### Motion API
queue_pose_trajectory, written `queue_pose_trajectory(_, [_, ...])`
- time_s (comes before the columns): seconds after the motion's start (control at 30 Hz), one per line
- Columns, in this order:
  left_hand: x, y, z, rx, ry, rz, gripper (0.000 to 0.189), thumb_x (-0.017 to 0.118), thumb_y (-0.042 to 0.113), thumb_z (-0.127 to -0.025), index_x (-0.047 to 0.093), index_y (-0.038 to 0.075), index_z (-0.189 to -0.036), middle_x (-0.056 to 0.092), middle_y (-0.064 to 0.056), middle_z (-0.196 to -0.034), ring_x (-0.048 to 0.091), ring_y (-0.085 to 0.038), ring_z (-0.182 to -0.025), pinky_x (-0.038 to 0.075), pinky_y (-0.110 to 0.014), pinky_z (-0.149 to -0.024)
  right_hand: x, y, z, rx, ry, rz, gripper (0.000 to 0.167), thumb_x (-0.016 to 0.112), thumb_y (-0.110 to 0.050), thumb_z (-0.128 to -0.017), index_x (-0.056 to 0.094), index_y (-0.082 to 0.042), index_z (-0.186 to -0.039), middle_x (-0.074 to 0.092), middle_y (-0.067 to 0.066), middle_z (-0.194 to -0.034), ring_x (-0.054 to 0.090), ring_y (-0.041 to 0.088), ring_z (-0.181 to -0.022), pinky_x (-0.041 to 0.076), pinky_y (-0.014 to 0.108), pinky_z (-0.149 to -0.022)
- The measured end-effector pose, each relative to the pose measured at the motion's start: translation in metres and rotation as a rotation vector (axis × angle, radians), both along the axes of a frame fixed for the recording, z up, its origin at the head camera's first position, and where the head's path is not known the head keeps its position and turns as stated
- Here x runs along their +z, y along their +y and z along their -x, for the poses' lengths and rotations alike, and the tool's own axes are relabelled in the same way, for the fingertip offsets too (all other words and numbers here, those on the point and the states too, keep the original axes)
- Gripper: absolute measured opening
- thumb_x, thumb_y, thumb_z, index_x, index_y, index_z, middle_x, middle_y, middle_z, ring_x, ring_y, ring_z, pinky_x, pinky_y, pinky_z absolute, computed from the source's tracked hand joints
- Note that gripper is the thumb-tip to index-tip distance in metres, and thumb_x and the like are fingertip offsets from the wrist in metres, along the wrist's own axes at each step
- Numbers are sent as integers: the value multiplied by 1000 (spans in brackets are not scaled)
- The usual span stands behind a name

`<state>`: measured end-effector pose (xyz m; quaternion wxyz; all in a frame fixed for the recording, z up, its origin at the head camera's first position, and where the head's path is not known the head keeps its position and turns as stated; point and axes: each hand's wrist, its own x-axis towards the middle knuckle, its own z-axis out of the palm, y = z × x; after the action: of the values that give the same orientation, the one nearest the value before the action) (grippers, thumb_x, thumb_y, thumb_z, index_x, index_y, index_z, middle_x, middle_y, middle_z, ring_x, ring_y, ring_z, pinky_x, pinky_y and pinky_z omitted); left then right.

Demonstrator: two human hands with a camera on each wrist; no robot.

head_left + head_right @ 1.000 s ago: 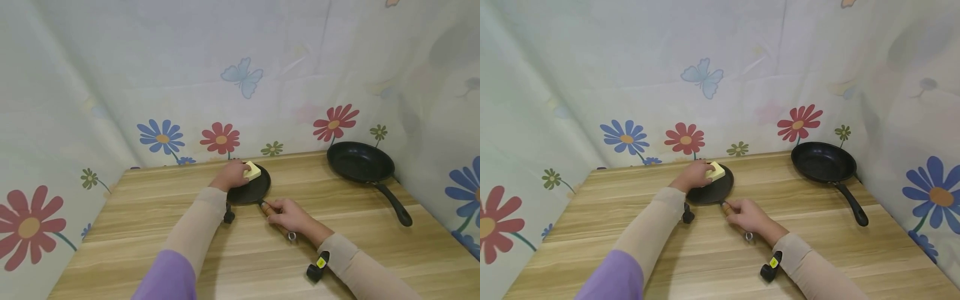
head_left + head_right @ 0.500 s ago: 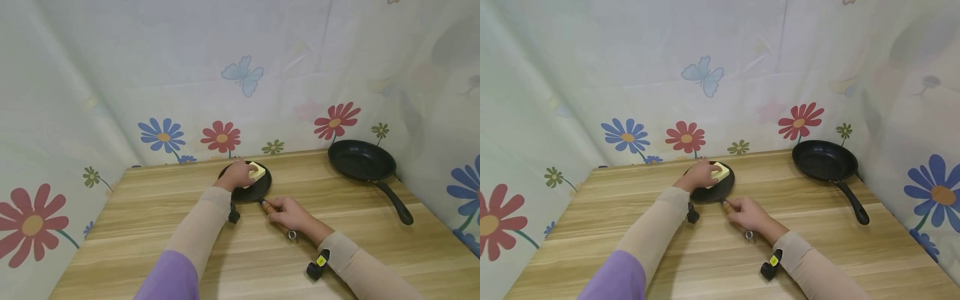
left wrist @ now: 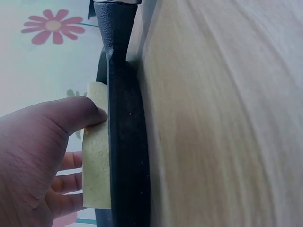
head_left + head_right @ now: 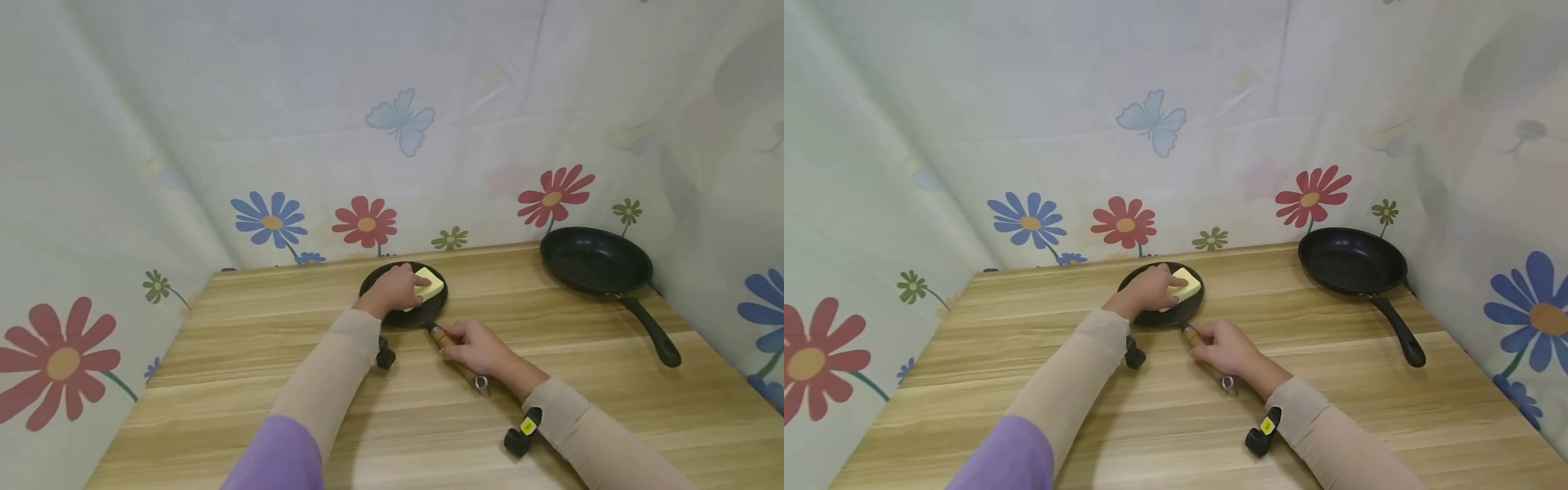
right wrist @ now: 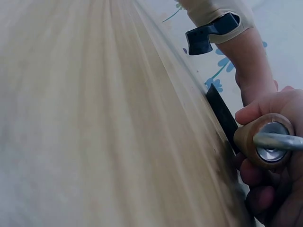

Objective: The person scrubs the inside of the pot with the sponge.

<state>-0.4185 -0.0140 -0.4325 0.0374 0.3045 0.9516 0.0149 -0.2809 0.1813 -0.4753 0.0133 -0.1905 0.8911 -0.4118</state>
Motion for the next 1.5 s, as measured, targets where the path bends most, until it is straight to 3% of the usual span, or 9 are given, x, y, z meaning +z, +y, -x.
queue_pose_trajectory(0.23, [4, -3, -5, -51, -14, -8, 51, 68, 28, -91, 62, 32, -141, 56, -12, -124, 56, -30, -109, 48, -42, -94, 0, 0, 0, -33, 5, 17, 47, 74, -20, -83, 71, -6, -128, 68, 1, -92, 57, 13, -75, 48, 30, -68])
queue_pose_trajectory(0.53, [1, -8, -14, -120, -17, -16, 51, 70, 26, -90, 63, 32, -140, 57, -9, -114, 53, -20, -91, 48, -35, -81, 1, 1, -1, -62, 21, 17, 47, 75, -20, -81, 72, -5, -125, 67, 1, -91, 56, 14, -76, 47, 32, -69])
queue_pose_trajectory(0.7, [-3, -13, -19, -166, -8, -22, 49, 70, 26, -90, 64, 31, -139, 58, -8, -113, 53, -19, -91, 47, -34, -83, -2, 1, -3, -89, 13, 17, 44, 76, -19, -80, 74, -7, -122, 69, 1, -92, 57, 14, -77, 47, 32, -70])
queue_pose_trajectory(1.07, [-5, -31, -25, -207, -29, -39, 46, 69, 24, -92, 65, 31, -137, 57, -4, -110, 50, -18, -90, 44, -31, -78, -4, -2, -5, -105, -11, 67, 44, 76, -17, -79, 74, -4, -121, 68, -1, -84, 57, 13, -74, 48, 30, -67])
queue_pose_trajectory(1.27, [0, -43, -24, -232, -40, -23, 45, 72, 24, -93, 65, 33, -137, 55, -3, -112, 50, -17, -92, 45, -31, -81, -4, -4, -3, -114, -12, 72, 45, 77, -18, -80, 73, -5, -122, 68, -3, -82, 57, 13, -73, 47, 30, -67])
queue_pose_trajectory(1.5, [4, -59, -18, -230, -86, -57, 48, 73, 21, -92, 65, 33, -137, 56, -4, -120, 53, -20, -108, 47, -34, -95, -3, -5, -2, -108, 0, 63, 46, 77, -20, -79, 73, -5, -123, 70, -1, -87, 58, 13, -76, 48, 30, -70])
